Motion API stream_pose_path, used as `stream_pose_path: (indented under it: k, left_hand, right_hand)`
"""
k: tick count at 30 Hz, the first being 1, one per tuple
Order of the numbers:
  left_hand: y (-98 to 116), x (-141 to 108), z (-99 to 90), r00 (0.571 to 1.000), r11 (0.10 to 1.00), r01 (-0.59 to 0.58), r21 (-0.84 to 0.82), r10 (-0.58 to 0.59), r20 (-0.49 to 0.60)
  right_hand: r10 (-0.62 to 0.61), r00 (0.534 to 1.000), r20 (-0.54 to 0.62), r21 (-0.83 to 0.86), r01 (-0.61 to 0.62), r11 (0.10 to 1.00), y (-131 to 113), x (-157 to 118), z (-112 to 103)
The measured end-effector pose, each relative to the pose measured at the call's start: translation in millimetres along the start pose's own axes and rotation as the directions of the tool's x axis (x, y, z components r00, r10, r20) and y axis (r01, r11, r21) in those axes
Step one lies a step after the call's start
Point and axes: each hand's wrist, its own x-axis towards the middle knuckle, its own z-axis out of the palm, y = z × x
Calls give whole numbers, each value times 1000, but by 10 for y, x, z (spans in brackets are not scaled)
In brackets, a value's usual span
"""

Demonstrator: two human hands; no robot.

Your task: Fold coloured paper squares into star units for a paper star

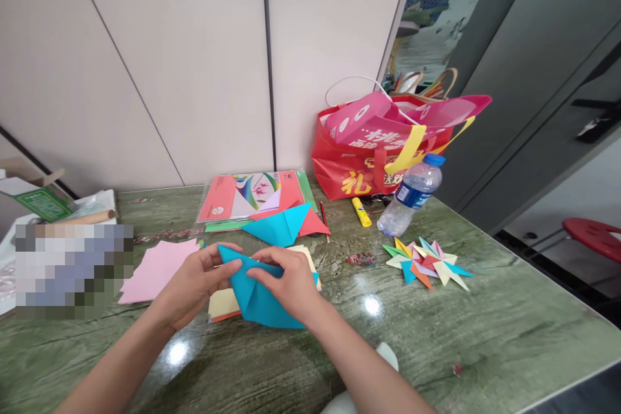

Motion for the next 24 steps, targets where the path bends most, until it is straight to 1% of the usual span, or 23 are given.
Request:
stream_pose_path:
  k: [5,9,13,17,22,24]
  left_hand:
    - [8,10,-7,1000,1000,9,20,-9,-2]
    - [-5,10,-6,999,1000,19,11,-19,-26]
    - [-13,10,-9,1000,1000,16,-3,-16,-27]
    - [13,3,-20,1000,1000,12,-6,-12,-16]
    - [63,0,-48,999,999,6,-43,-4,39]
    - [62,12,-65,999,999,8,-50,-6,42]
  right_hand:
    - [-3,1000,-3,-27,3,1000,-9,0,-9]
    - [-18,1000,-4,-28,18,999,-9,1,-7]
    - [-14,1000,-16,-28,13,1000,-11,2,-7]
    - [-10,1000,-13,-32,10,999,-11,1,-18]
    - [5,1000,-17,-47,-6,999,-11,10,-44]
    - [5,1000,-15,-48,-6,999,-17,15,-53]
